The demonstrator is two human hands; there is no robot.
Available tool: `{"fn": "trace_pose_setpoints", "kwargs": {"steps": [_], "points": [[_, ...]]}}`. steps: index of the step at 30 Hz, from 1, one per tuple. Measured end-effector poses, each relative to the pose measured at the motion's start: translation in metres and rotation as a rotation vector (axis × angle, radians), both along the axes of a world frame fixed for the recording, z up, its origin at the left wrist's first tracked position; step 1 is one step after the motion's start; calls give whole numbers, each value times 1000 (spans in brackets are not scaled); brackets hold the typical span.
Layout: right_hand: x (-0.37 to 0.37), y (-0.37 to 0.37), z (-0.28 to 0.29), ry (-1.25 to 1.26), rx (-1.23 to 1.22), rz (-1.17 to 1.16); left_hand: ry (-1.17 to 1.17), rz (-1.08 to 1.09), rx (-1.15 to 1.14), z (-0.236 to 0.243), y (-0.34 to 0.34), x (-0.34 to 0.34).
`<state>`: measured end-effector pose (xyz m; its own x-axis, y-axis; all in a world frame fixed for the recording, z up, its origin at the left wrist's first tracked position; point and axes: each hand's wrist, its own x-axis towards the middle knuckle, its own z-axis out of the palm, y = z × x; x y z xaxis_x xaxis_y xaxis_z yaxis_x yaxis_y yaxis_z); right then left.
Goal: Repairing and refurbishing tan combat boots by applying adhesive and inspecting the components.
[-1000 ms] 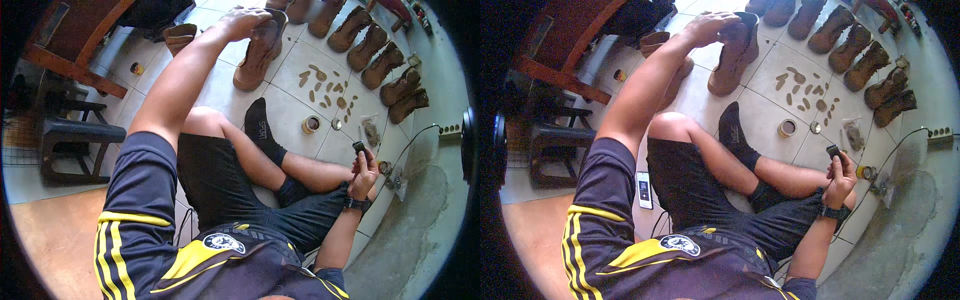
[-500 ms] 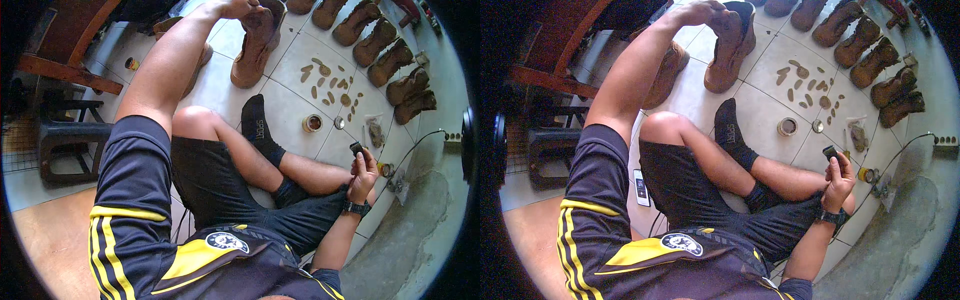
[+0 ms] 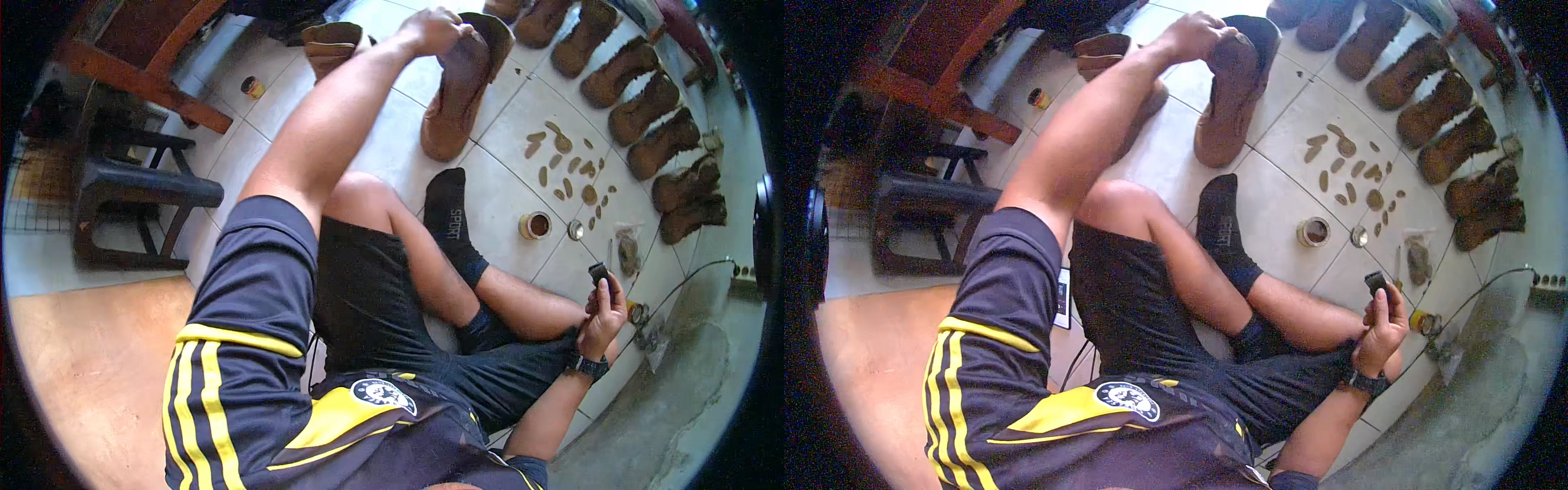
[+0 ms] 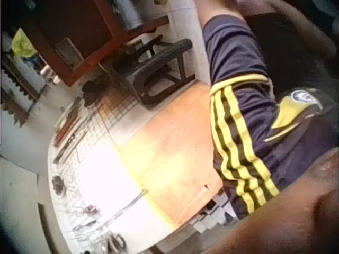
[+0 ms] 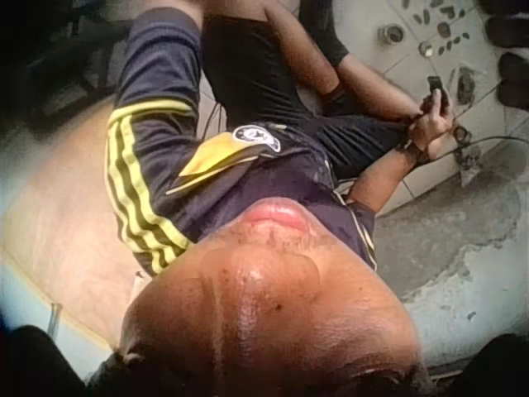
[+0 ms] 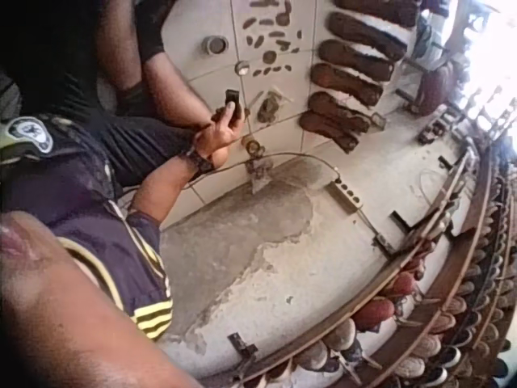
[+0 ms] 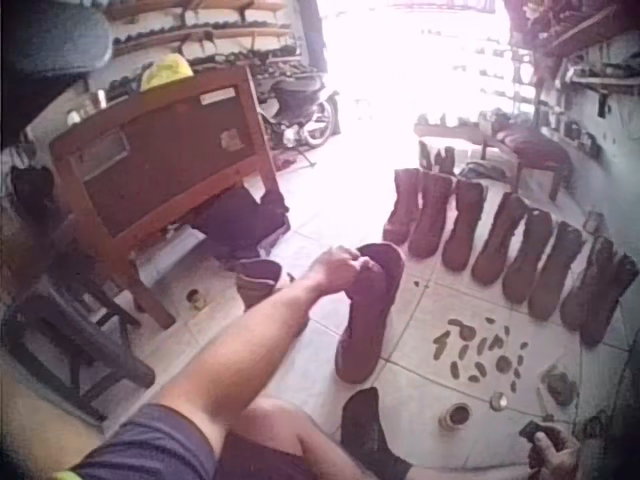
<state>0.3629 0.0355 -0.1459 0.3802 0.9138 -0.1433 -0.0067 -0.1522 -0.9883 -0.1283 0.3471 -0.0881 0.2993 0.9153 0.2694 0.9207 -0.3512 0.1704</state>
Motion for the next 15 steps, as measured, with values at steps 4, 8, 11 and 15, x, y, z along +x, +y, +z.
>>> {"fn": "trace_pose_setpoints", "kwargs": {"steps": [4, 8, 11, 15], "points": [[14, -7, -2, -40, -28, 42, -351, 362, -83, -7, -14, 17], [-3, -3, 1, -126, 4, 66, -455, 512, -110, -14, -29, 8], [-47, 11, 16, -115, 104, 93, -563, 428, -142, -4, -44, 12], [-146, 50, 38, -6, 162, 211, -766, 359, -148, -19, -49, -6]]}}
